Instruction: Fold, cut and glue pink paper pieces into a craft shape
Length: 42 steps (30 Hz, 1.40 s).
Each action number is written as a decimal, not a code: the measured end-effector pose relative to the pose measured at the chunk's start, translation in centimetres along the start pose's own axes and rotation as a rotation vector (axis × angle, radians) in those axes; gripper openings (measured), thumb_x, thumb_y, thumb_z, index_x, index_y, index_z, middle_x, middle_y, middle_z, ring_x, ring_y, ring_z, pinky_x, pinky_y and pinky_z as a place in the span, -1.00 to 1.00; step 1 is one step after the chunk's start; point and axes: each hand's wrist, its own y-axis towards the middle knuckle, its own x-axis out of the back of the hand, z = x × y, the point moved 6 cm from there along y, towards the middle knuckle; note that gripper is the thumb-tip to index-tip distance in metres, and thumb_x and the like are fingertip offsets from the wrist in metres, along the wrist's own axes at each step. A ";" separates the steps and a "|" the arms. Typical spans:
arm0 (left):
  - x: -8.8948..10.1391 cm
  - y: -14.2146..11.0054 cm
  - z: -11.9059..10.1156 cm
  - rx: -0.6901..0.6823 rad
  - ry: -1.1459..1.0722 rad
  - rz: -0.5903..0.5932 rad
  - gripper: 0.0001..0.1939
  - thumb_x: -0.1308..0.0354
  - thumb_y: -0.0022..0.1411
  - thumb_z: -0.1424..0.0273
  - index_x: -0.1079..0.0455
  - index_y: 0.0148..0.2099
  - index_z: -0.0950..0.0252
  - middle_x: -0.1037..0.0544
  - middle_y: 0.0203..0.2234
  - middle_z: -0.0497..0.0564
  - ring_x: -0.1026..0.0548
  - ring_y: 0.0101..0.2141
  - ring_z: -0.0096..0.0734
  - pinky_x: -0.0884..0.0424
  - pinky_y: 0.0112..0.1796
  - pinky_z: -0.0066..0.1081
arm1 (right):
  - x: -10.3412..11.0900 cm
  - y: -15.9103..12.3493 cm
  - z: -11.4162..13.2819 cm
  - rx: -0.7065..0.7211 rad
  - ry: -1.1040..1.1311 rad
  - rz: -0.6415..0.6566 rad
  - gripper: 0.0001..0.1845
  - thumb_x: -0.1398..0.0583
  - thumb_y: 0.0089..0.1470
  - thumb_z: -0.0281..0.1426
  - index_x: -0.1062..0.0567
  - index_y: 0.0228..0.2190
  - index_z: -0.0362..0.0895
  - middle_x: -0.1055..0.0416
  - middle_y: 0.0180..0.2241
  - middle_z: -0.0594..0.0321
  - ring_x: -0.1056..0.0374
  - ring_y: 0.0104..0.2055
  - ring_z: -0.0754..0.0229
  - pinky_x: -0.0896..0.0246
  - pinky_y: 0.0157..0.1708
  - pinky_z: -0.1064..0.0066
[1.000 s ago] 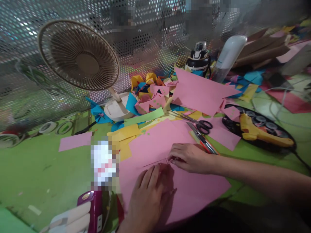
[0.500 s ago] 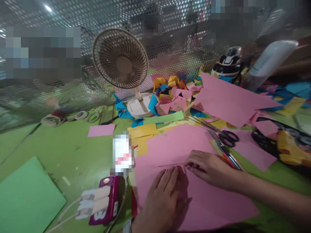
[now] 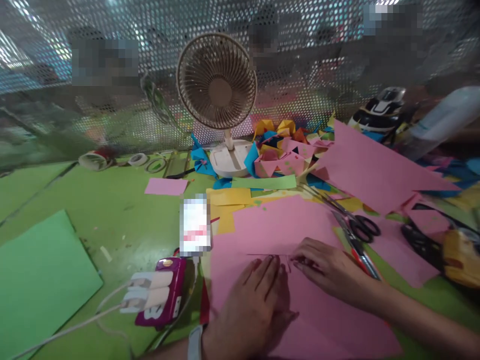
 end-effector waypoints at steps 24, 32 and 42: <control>-0.6 0.3 0.2 0.008 -0.151 0.017 -0.34 0.16 0.30 0.05 0.02 0.28 0.37 -0.17 0.19 0.19 -0.14 0.17 -0.16 -0.08 0.13 -0.18 | 1.5 -0.7 1.2 0.162 -0.295 0.065 -0.76 -0.13 0.13 -0.38 -0.42 -0.13 -0.08 -0.35 -0.21 0.18 -0.28 -0.16 0.16 -0.23 -0.14 0.27; -0.5 0.4 0.5 -0.002 -0.165 0.034 -0.35 0.15 0.29 0.05 0.02 0.28 0.34 -0.17 0.19 0.17 -0.11 0.19 -0.20 -0.02 0.15 -0.20 | 1.5 -0.9 1.7 0.224 -0.422 0.031 -0.79 -0.05 0.19 -0.40 -0.46 -0.20 -0.10 -0.38 -0.27 0.16 -0.30 -0.21 0.17 -0.25 -0.19 0.30; -0.7 0.6 0.6 -0.016 -0.144 0.031 -0.39 0.14 0.30 0.08 -0.04 0.26 0.35 -0.18 0.18 0.18 -0.14 0.17 -0.17 -0.07 0.13 -0.16 | 1.3 -1.0 1.2 0.201 -0.411 0.053 -0.78 -0.07 0.17 -0.44 -0.43 -0.15 -0.08 -0.35 -0.22 0.16 -0.27 -0.19 0.17 -0.24 -0.19 0.31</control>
